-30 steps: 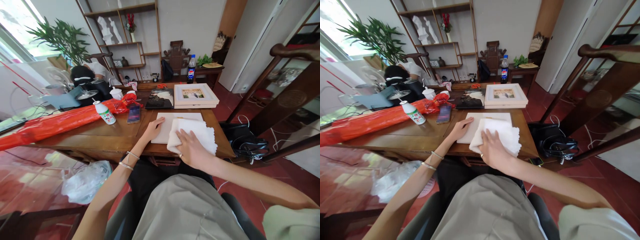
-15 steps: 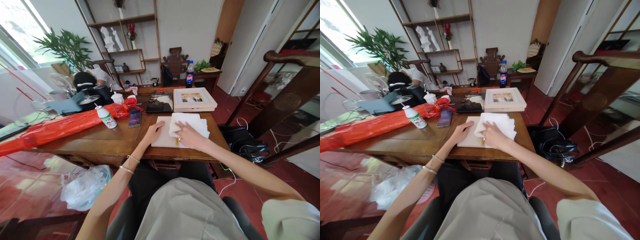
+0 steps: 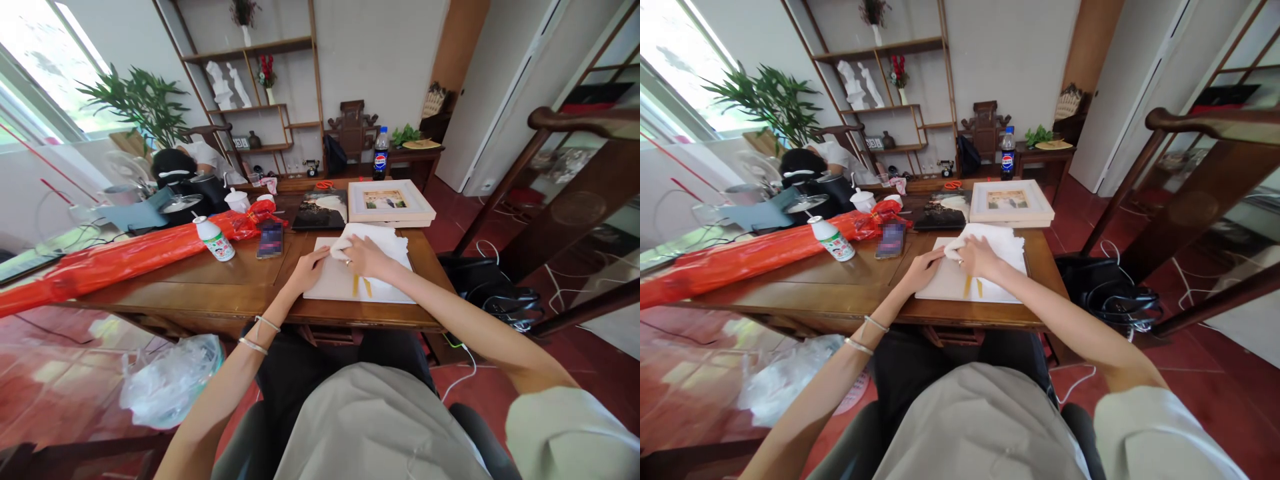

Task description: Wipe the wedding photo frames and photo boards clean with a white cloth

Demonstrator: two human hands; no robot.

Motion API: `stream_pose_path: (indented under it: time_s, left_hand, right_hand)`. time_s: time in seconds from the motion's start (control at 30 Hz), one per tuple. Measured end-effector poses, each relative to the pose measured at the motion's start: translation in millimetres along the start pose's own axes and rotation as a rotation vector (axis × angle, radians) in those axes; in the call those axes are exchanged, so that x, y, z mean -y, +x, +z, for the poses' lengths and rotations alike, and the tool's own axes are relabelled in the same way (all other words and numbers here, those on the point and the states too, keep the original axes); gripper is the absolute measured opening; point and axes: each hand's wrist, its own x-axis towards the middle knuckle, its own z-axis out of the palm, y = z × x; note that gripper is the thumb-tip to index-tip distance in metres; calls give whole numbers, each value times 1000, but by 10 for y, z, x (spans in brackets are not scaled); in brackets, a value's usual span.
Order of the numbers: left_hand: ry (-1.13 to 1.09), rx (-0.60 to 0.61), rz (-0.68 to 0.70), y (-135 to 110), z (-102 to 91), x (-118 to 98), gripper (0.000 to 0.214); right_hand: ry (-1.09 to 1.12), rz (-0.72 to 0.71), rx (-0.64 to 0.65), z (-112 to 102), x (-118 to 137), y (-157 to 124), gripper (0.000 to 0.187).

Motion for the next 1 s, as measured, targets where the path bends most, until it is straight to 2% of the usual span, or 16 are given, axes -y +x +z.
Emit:
stream_pose_path:
  time_s: [0.1,0.23,0.3,0.4,0.57,0.67,0.77,0.9,1.0]
  left_hand:
    - [-19,7,41,0,-17,1,40]
    - [-59,39,56,3,-35,7,41]
    - [-65,30,26,4,-37,-4,41]
    - [-73,11,4,3,-36,-34,40]
    - [-64,23,26,2,-43,-63,43]
    - [-42,18,10,4,-39,-56,50]
    - [-58,12,1,4,-14,-30,43]
    - [-48,-23,-4,2,19,8,38]
    - [-25,-12,0,2,23,21,38]
  right_hand:
    - [-23,28,-23,8,240,42,35]
    - [-58,-60,-67,69,757,-345,36]
    - [-56,-133,-68,92,897,-540,37]
    - [-24,-204,-62,105,834,-602,37]
    - [-25,-119,-16,88,389,-201,37]
    - [-85,-75,-15,80,278,-59,37]
    - [-128,-77,-26,90,387,-197,40]
    - [-105,-146,-21,115,648,-604,40]
    - [-65,-200,-16,113,683,-746,37]
